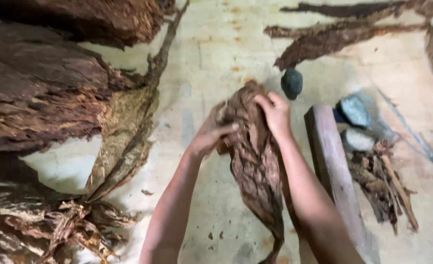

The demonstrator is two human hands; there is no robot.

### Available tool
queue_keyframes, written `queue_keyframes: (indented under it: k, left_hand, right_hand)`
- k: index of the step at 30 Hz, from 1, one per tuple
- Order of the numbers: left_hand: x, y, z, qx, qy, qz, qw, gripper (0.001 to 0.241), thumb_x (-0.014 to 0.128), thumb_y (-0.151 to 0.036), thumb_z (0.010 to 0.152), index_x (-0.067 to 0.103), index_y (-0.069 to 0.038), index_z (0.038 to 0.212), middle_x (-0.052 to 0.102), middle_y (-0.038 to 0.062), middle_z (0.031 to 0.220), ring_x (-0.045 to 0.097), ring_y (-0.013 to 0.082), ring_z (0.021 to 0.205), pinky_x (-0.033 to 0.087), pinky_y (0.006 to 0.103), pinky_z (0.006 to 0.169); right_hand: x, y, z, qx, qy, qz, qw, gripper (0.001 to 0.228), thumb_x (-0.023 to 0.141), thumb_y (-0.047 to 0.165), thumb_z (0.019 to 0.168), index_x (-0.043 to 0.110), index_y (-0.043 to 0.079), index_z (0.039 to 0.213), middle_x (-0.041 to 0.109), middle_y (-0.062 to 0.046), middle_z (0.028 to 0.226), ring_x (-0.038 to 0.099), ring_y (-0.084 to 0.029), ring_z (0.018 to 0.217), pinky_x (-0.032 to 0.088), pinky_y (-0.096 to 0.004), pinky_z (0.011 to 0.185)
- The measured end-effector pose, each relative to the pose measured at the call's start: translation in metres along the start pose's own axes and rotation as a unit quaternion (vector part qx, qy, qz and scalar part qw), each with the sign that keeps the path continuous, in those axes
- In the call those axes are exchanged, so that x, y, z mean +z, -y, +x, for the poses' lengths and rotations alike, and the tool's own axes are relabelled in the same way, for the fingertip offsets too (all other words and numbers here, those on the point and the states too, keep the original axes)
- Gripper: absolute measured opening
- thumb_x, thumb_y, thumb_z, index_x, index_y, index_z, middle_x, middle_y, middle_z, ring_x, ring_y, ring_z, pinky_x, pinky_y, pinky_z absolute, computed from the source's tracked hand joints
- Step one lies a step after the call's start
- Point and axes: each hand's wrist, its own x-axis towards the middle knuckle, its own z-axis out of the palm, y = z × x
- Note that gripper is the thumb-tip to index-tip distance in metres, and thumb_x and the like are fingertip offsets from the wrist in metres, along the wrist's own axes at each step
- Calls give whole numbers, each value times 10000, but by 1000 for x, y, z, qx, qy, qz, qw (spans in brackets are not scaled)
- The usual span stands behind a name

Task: Smoothing and flattening large dried tobacco leaves on a workbench using stones and a wooden block as weights.

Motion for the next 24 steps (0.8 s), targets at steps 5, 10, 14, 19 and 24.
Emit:
queue_keyframes:
  k: [5, 10, 14, 19, 24]
  left_hand:
    - [-43, 41, 41, 215, -182, 189, 941, 433, 772, -98, 803, 588, -211, 1179, 636, 63, 909, 607, 175, 898, 516, 333, 845]
    - [-18, -1, 2, 267, -247, 285, 887, 298, 629, 87, 837, 643, -209, 867, 594, -12, 876, 648, 165, 936, 506, 292, 881]
    - [-41, 21, 28, 232, -263, 214, 912, 367, 660, -132, 917, 416, -168, 1188, 505, 194, 1130, 612, 331, 1057, 483, 449, 949]
    - [-39, 18, 19, 125, -231, 215, 941, 746, 671, -136, 944, 128, -153, 1456, 305, 365, 1346, 600, 411, 1130, 423, 551, 1025]
    - [-20, 35, 23, 93, -243, 630, 732, 848, 796, -447, 775, 298, -157, 1398, 652, 104, 976, 575, 325, 1016, 413, 508, 911]
  right_hand:
    - [-11, -16, 16, -106, -135, 51, 984, 70, 734, 111, 818, 748, 174, 845, 694, 14, 755, 590, -76, 731, 499, -247, 737]
    - [-12, 7, 10, -166, -120, 98, 974, 267, 607, -57, 841, 753, 133, 959, 696, -13, 823, 558, -66, 783, 502, -255, 786]
    - [-11, 20, 5, -191, -61, 66, 977, 419, 594, -124, 830, 594, 69, 1202, 594, -130, 1044, 519, -218, 991, 434, -375, 938]
    - [-12, 1, 0, -49, -56, -258, 963, 654, 908, 187, 687, 407, 73, 1092, 386, -141, 1148, 498, -423, 1126, 438, -495, 992]
    - [-3, 13, -11, 56, 123, -350, 927, 273, 717, 411, 847, 673, 191, 1004, 705, -45, 940, 662, -263, 991, 511, -406, 862]
